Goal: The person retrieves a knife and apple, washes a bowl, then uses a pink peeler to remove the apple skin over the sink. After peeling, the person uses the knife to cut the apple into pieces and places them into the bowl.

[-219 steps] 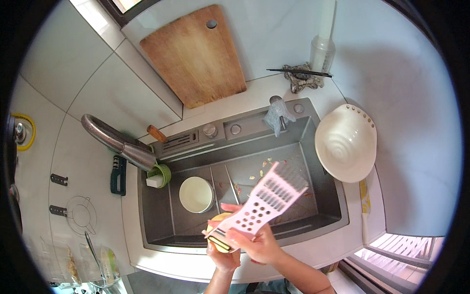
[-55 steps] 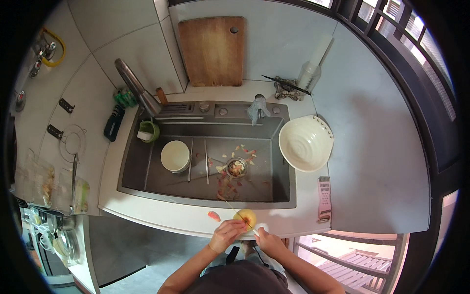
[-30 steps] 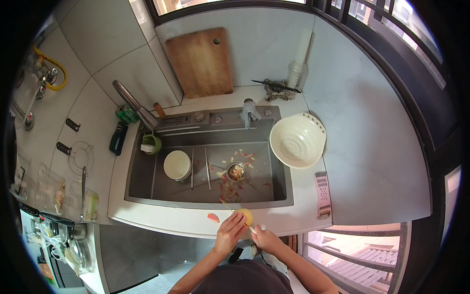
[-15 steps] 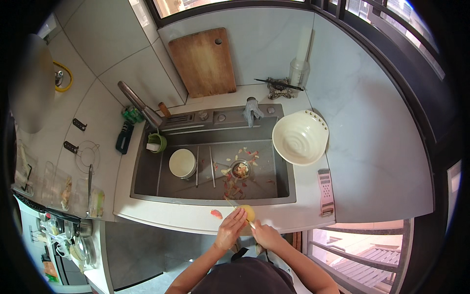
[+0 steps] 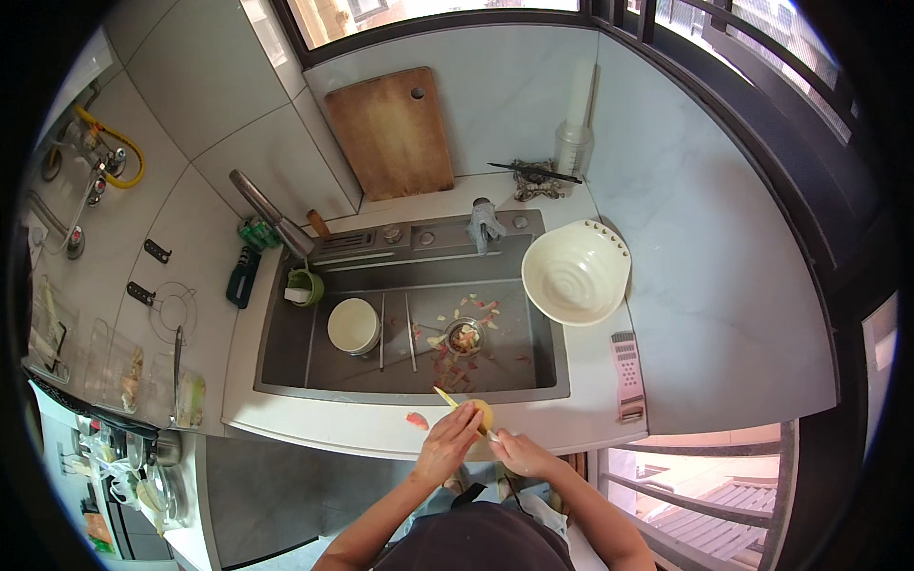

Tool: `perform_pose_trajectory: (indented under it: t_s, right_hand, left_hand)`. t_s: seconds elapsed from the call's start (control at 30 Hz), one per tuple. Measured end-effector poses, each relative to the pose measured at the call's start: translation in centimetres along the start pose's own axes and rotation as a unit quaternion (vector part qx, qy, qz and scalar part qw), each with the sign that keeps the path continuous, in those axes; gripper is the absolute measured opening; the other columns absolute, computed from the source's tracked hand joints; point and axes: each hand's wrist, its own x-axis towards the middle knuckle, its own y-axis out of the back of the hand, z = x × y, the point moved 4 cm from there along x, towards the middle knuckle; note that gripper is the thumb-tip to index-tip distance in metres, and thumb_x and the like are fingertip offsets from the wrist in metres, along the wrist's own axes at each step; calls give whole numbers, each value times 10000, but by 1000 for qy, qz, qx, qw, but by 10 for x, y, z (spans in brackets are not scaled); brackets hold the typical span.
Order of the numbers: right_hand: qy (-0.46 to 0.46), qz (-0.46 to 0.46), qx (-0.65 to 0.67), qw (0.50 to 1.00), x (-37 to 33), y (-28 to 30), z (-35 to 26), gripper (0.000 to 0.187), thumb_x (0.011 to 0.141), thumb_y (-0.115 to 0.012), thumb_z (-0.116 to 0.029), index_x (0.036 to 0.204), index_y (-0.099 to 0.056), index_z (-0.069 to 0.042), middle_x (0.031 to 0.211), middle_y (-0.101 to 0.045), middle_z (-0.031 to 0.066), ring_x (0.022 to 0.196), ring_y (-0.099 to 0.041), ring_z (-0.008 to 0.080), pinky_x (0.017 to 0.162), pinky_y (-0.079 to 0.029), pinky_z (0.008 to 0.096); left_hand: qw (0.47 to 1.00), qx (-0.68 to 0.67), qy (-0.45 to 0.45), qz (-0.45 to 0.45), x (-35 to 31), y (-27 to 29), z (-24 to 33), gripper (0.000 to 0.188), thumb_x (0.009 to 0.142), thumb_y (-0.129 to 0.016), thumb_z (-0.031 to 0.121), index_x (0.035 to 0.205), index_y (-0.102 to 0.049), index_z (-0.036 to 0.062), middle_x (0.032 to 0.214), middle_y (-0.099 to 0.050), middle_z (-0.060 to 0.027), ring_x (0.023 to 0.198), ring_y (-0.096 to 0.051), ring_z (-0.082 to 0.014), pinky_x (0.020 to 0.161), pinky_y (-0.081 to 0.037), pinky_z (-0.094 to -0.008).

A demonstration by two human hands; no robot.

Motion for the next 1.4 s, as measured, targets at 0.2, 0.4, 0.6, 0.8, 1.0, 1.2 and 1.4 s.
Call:
perform_pose_trajectory:
  t_s: [0.2, 0.4, 0.6, 0.8, 1.0, 1.2, 1.4]
  right_hand:
    - [-8, 39, -18, 999, -5, 2, -22, 295, 866, -421, -294, 864, -394, 0, 678, -537, 263, 671, -525, 435, 594, -401, 478]
    - [-4, 197, 15, 980, -14, 29, -55, 410, 740, -619, -338, 845, -411, -1, 673, -551, 201, 662, -551, 385, 584, -441, 412]
    - [69, 272, 0, 960, 32, 32, -45, 478, 628, -731, -268, 873, -423, 3, 721, -539, 125, 641, -560, 296, 561, -437, 349]
    - [48, 269, 67, 960, 37, 37, -25, 455, 619, -714, -232, 898, -430, -12, 742, -570, 124, 675, -598, 264, 596, -467, 333]
    - [-20, 262, 100, 960, 47, 35, -6, 441, 601, -731, -189, 867, -425, -17, 743, -567, 90, 661, -582, 198, 599, -470, 298]
    - [-46, 337, 233, 911, 12, 48, 2, 429, 601, -732, -176, 857, -427, -18, 706, -555, 71, 622, -566, 183, 574, -464, 298]
    - [-88, 466, -113, 873, -67, 101, 9, 338, 633, -658, -100, 866, -436, 3, 679, -578, 153, 632, -590, 332, 570, -459, 383]
  left_hand:
    - [997, -64, 33, -3, -14, 6, -8, 544, 731, -600, 56, 1236, -396, 67, 1271, -372, -168, 1134, -417, -294, 916, -376, -342]
    - [980, -126, 120, 99, -17, 11, -13, 620, 650, -704, 142, 1171, -389, 23, 1202, -362, -196, 1111, -390, -355, 895, -385, -387]
    - [980, -75, 174, 56, -10, 10, -14, 569, 632, -714, 227, 1085, -436, 23, 1090, -444, -168, 1001, -463, -337, 817, -427, -381]
    - [967, -131, 211, 49, -16, 9, -24, 574, 610, -725, 231, 1072, -446, 34, 1061, -476, -143, 934, -512, -316, 768, -457, -377]
    - [971, -150, 175, 60, -28, 11, -46, 615, 566, -762, 202, 1077, -454, 54, 1054, -508, -115, 895, -550, -263, 686, -502, -326]
    - [918, -296, 261, 34, -25, 19, -55, 635, 557, -769, 213, 1086, -460, 46, 1013, -524, -125, 910, -538, -285, 757, -468, -358]
    - [971, -146, 90, -166, 3, 33, -37, 569, 586, -696, 130, 1094, -452, 53, 1061, -486, -132, 951, -509, -314, 801, -446, -362]
